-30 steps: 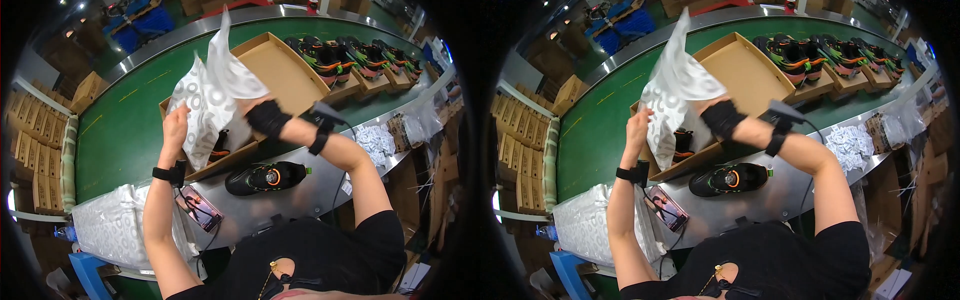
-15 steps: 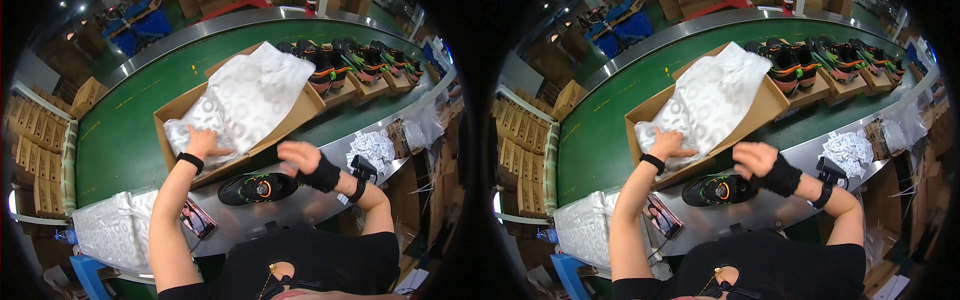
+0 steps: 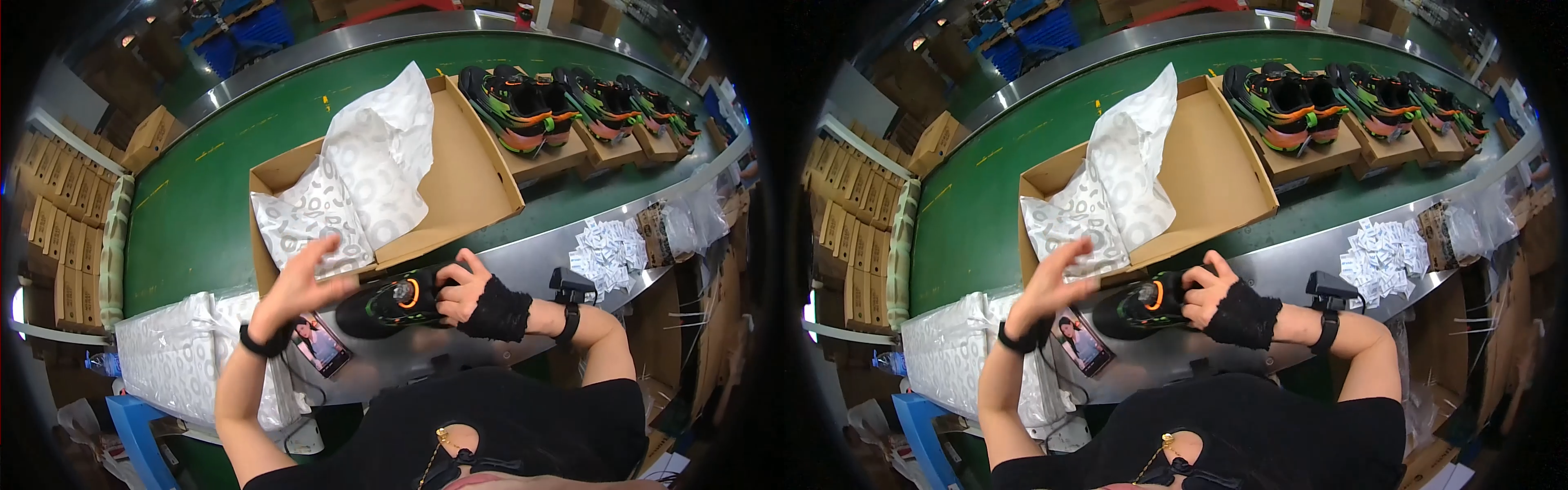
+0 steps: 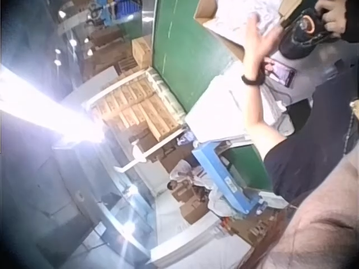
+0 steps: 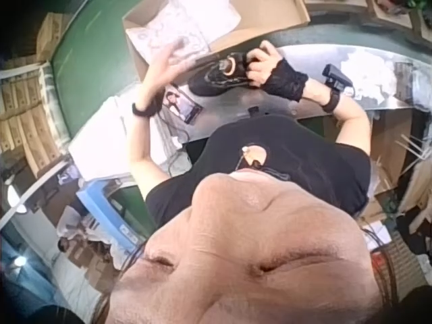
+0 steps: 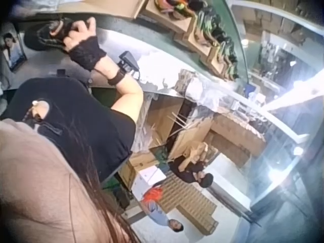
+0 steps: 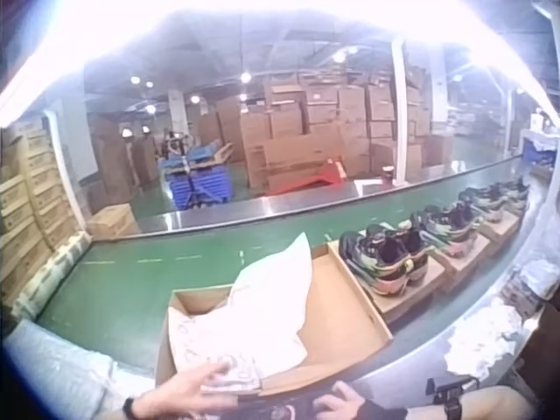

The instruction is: Pack athletic shoes into cardboard boxes with tissue paper on a manufacturing assembly line.

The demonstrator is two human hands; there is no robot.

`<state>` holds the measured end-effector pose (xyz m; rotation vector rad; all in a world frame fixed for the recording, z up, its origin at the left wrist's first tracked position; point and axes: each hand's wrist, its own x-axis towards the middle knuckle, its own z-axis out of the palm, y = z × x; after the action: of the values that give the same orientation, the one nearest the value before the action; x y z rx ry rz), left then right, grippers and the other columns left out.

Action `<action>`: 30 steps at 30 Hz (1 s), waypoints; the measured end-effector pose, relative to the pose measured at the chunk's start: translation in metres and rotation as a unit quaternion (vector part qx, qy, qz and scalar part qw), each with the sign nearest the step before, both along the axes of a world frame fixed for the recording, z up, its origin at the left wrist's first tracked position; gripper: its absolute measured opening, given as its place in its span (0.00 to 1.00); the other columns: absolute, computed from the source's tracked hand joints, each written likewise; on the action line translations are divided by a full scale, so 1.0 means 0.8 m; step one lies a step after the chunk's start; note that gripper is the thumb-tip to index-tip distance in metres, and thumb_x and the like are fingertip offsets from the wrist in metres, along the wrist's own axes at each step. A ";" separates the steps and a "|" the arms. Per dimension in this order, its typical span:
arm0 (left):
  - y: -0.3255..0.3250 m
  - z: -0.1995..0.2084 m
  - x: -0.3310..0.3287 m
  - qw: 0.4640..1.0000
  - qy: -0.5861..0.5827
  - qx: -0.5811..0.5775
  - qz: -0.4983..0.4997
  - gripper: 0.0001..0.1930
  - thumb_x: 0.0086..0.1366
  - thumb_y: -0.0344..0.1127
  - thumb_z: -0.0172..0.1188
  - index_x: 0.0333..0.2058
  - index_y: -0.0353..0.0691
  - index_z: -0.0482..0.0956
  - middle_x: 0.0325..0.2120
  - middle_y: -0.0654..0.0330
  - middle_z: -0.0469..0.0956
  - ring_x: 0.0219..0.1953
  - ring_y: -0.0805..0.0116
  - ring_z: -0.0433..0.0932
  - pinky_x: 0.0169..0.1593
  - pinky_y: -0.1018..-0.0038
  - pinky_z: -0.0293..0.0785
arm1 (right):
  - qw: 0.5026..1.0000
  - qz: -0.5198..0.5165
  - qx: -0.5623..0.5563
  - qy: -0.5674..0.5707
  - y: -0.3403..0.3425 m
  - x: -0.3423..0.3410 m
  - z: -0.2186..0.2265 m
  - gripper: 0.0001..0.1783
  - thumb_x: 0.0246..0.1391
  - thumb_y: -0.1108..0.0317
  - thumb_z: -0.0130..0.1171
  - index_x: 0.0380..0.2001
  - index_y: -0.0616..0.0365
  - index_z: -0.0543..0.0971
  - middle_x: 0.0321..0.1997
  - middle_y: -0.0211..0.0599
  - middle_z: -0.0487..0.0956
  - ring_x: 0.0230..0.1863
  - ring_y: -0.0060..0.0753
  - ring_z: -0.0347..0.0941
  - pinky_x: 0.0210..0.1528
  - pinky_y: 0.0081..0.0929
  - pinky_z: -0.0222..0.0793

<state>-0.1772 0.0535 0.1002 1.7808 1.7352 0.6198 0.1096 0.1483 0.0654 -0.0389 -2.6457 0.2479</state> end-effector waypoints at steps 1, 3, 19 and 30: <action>-0.022 0.016 0.016 0.999 -0.019 -0.002 -0.042 0.43 0.42 0.50 0.66 0.53 0.30 0.58 0.47 0.43 0.64 0.47 0.47 0.67 0.50 0.65 0.64 | 0.999 0.030 -0.040 0.020 0.000 -0.008 0.017 0.07 0.26 0.65 0.57 0.13 0.55 0.73 0.19 0.26 0.69 0.40 0.31 0.65 0.46 0.44 0.54; -0.059 0.050 0.059 0.994 0.083 0.020 -0.068 0.45 0.39 0.51 0.68 0.52 0.31 0.58 0.43 0.43 0.67 0.44 0.47 0.69 0.47 0.65 0.66 | 0.991 0.080 -0.072 0.077 -0.004 -0.030 0.047 0.06 0.27 0.66 0.56 0.13 0.54 0.72 0.20 0.26 0.69 0.41 0.31 0.65 0.47 0.47 0.54; 0.070 -0.080 -0.089 0.719 -0.623 -0.047 0.305 0.23 0.63 0.50 0.42 0.47 0.36 0.66 0.40 0.56 0.73 0.39 0.64 0.74 0.46 0.67 0.70 | 0.887 0.023 -0.420 -0.189 0.001 -0.025 -0.043 0.24 0.44 0.61 0.60 0.43 0.60 0.69 0.39 0.42 0.74 0.45 0.38 0.69 0.50 0.32 0.62; 0.105 -0.046 -0.008 0.820 -0.482 -0.247 0.186 0.23 0.64 0.43 0.44 0.49 0.28 0.59 0.41 0.42 0.69 0.41 0.50 0.73 0.42 0.59 0.72 | 0.601 -0.222 -0.723 0.259 0.087 -0.092 -0.072 0.23 0.40 0.75 0.55 0.44 0.64 0.67 0.41 0.39 0.72 0.43 0.34 0.68 0.43 0.26 0.66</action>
<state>-0.1836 0.1378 0.0637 0.5483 1.2986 0.9096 0.0358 0.2178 0.0077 -0.9422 -1.1368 1.7752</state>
